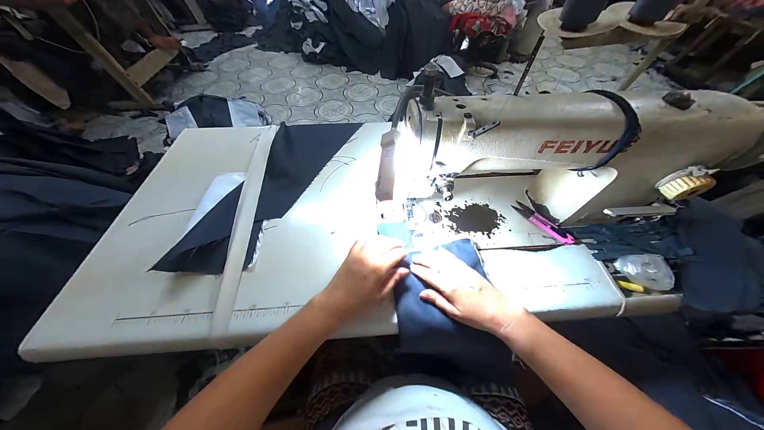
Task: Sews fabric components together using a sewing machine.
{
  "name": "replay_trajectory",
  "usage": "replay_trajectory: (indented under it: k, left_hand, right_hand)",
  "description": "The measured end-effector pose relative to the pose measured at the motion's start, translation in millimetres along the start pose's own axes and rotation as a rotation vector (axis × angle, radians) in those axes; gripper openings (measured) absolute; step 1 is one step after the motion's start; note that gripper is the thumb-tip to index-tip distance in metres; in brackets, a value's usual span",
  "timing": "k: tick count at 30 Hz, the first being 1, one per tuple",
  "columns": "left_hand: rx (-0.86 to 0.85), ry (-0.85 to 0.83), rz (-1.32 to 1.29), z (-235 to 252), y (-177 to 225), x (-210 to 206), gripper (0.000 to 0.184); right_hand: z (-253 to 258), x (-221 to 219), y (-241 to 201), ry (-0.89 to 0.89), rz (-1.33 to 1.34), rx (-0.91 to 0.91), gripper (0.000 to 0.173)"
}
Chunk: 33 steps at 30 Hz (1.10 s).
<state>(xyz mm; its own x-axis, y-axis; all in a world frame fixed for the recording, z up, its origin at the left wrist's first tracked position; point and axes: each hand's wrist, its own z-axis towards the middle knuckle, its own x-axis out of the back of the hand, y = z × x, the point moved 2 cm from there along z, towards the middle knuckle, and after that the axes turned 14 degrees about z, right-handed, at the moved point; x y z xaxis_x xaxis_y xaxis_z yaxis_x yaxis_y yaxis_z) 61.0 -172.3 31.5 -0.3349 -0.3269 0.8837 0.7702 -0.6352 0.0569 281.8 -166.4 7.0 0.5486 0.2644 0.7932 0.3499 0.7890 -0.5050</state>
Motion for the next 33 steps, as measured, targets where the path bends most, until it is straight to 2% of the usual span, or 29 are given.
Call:
replay_trajectory:
  k: [5, 6, 8, 10, 12, 15, 17, 20, 22, 24, 26, 29, 33]
  left_hand:
    - [-0.056, 0.038, -0.007, 29, -32, -22, 0.033]
    - [-0.008, 0.058, 0.001, 34, -33, -24, 0.031]
    - [0.205, 0.064, -0.005, 45, -34, -26, 0.027]
    - [0.454, -0.064, 0.004, 58, -35, -29, 0.038]
    - [0.547, -0.189, 0.009, 69, -32, -31, 0.048]
    - [0.463, -0.229, 0.031, 74, -20, -37, 0.023]
    - [0.375, -0.231, 0.108, 73, -10, -36, 0.017]
    - [0.319, -0.190, 0.152, 69, -3, -36, 0.016]
    - [0.348, -0.128, 0.114, 67, -5, -36, 0.017]
    - [0.440, -0.119, 0.047, 69, -11, -36, 0.032]
    - [0.555, -0.236, -0.013, 74, -16, -33, 0.045]
    - [0.544, -0.252, 0.001, 75, -20, -41, 0.023]
    - [0.340, -0.141, 0.183, 69, -14, -46, 0.014]
  right_hand:
    - [-1, -2, -5, -0.019, -0.005, 0.031, 0.047]
    - [0, -2, -7, -0.037, 0.011, 0.046, 0.045]
    - [0, -4, -10, -0.051, 0.052, 0.076, 0.043]
    - [0, -7, -12, -0.037, 0.084, 0.088, 0.041]
    - [0, -10, -12, -0.017, 0.082, 0.093, 0.041]
    - [-2, -13, -11, 0.012, 0.067, 0.098, 0.041]
    - [-3, -13, -11, 0.022, 0.053, 0.102, 0.042]
    - [-4, -13, -12, 0.027, 0.050, 0.102, 0.042]
    - [-3, -13, -12, 0.028, 0.056, 0.099, 0.042]
    - [-3, -13, -12, 0.024, 0.060, 0.092, 0.042]
    - [-3, -13, -12, 0.011, 0.067, 0.077, 0.043]
    - [-4, -14, -13, 0.006, 0.064, 0.067, 0.043]
    - [-4, -14, -13, 0.015, 0.065, 0.067, 0.043]
